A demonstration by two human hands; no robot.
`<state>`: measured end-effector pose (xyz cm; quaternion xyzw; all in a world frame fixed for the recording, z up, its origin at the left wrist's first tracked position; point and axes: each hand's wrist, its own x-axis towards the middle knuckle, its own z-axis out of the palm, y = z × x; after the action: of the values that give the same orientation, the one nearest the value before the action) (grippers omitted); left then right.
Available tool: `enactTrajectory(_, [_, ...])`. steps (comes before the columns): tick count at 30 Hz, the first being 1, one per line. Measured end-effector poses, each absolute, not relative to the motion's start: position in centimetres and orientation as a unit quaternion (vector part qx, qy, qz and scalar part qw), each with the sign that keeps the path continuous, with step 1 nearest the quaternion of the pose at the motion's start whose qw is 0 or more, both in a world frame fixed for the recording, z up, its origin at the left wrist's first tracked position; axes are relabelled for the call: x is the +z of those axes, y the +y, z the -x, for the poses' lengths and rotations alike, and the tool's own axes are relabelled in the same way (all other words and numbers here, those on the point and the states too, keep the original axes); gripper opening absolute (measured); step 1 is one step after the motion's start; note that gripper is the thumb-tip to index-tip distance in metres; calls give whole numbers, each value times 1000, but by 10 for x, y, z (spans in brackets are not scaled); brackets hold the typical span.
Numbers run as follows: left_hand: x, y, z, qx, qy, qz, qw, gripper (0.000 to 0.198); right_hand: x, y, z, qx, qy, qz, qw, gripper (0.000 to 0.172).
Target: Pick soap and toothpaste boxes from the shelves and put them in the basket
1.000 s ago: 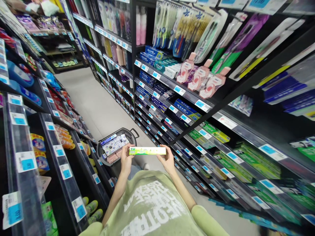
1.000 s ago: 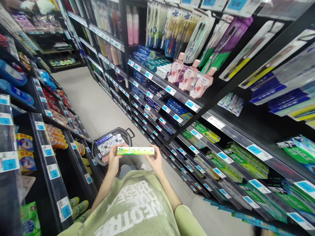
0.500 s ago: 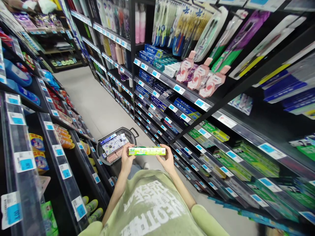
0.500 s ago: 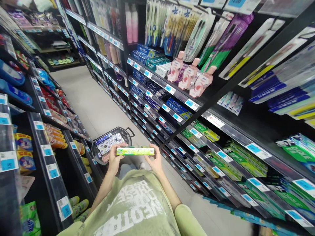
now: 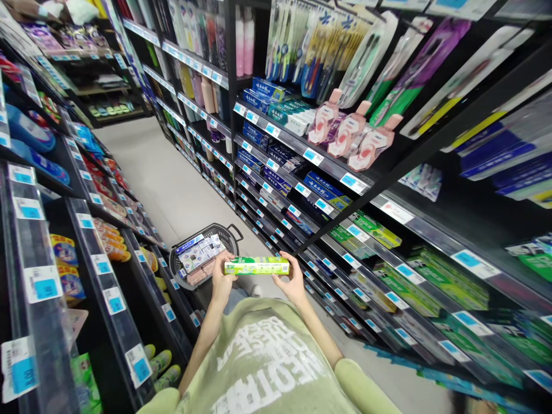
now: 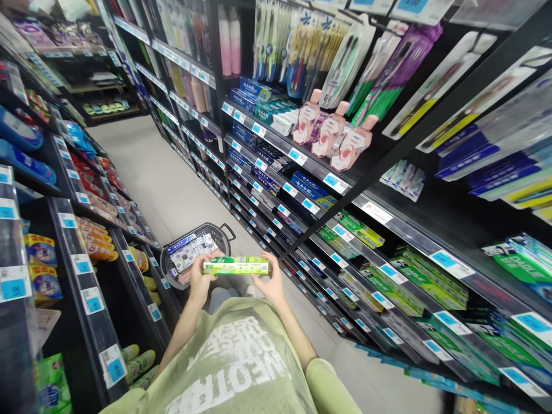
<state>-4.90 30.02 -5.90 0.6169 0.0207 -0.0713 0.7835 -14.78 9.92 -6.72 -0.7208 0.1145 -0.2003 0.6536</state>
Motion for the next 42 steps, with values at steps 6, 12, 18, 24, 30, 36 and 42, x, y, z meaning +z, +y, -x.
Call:
enactTrajectory(6, [-58, 300, 49, -63, 24, -620, 782, 38, -66, 99, 147, -194, 107, 731, 646, 60])
enactTrajectory(12, [-64, 302, 46, -15, 5, -639, 769, 35, -68, 98, 147, -199, 92, 741, 635, 62])
enactTrajectory(18, [-71, 302, 47, 11, 2, -638, 770, 36, -65, 100, 147, -195, 96, 744, 632, 63])
enactTrajectory(24, [-67, 300, 46, 44, -16, -604, 796, 60, -65, 102, 148, -241, 60, 744, 620, 53])
enactTrajectory(30, [-44, 291, 56, -61, -7, -487, 871, 89, -63, 107, 144, -297, 54, 770, 563, 50])
enactTrajectory(36, [-48, 271, 75, -236, -4, -450, 861, 69, -59, 110, 138, -308, 51, 809, 499, 46])
enactTrajectory(42, [-58, 266, 75, -237, -17, -492, 838, 67, -58, 111, 136, -282, 47, 831, 478, 43])
